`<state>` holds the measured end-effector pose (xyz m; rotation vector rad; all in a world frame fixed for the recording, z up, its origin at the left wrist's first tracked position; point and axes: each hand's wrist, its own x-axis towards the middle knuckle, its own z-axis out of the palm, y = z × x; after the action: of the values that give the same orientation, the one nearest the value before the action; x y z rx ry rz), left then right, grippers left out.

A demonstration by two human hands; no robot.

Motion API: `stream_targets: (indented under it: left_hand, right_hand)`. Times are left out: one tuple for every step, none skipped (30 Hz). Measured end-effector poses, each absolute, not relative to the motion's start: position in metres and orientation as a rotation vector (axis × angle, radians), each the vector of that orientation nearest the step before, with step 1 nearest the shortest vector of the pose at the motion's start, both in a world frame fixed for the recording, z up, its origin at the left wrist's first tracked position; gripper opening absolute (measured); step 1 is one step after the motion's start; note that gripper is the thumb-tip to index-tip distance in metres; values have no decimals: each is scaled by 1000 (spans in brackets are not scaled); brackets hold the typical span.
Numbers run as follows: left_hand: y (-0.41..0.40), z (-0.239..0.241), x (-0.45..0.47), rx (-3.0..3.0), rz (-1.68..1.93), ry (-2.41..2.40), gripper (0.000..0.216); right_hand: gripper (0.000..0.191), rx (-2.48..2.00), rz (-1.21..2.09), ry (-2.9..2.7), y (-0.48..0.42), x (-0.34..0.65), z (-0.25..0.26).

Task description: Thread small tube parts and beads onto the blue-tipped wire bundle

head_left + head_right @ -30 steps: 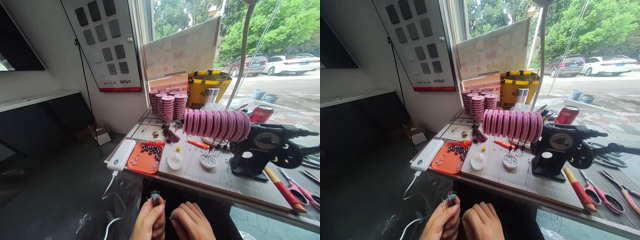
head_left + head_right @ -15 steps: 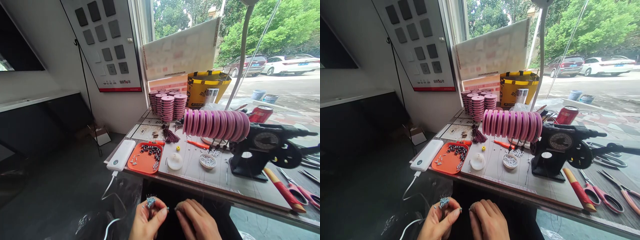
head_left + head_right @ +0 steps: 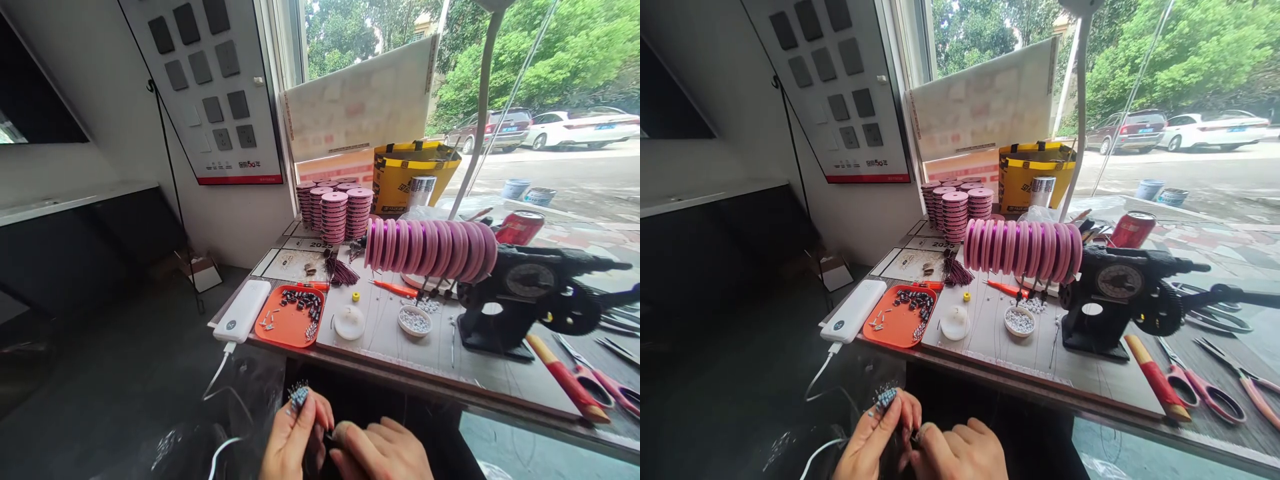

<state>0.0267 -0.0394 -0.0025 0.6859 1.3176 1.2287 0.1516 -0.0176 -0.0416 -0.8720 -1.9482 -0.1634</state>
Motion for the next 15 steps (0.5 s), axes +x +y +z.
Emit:
stream_targets:
  left_hand:
    - [-39, -2, 27, 631, 1252, 1261, 38]
    - [-38, 0, 27, 564, 1284, 1196, 37]
    - [-36, 2, 27, 488, 1310, 1122, 35]
    - [-34, 6, 25, 417, 1322, 1052, 34]
    - [-32, 12, 21, 361, 1327, 1001, 33]
    - [-28, 19, 16, 324, 1350, 990, 33]
    - [-24, 28, 9, 314, 1425, 1011, 35]
    - [-20, 36, 2, 336, 1538, 1049, 37]
    - [-16, 44, -5, 383, 1719, 1113, 41]
    - [-13, 50, -12, 448, 1878, 1153, 42]
    - [-11, 53, -16, 520, 1927, 1185, 42]
    - [-11, 52, -18, 573, 1811, 1236, 42]
    - [-13, 48, -17, 612, 1638, 1290, 40]
    - [-16, 42, -14, 640, 1442, 1338, 38]
    - [-20, 33, -9, 662, 1289, 1377, 36]
  right_hand:
    - [35, -868, -170, -1955, -18, 150, -43]
    - [34, -862, -190, -1958, -18, 148, -44]
    - [34, -850, -218, -1952, -18, 147, -44]
    - [33, -839, -244, -1939, -18, 145, -43]
    - [33, -828, -263, -1921, -18, 144, -43]
    - [33, -816, -275, -1905, -18, 143, -42]
    - [33, -812, -277, -1891, -17, 144, -40]
    - [33, -814, -269, -1879, -18, 145, -39]
    - [33, -818, -245, -1870, -18, 147, -38]
    - [32, -821, -207, -1861, -18, 150, -38]
    - [31, -823, -154, -1851, -18, 152, -39]
    - [29, -827, -86, -1843, -18, 154, -40]
    - [28, -830, -18, -1840, -18, 156, -42]
    - [26, -833, 38, -1847, -18, 157, -45]
    - [26, -836, 72, -1857, -18, 158, -48]
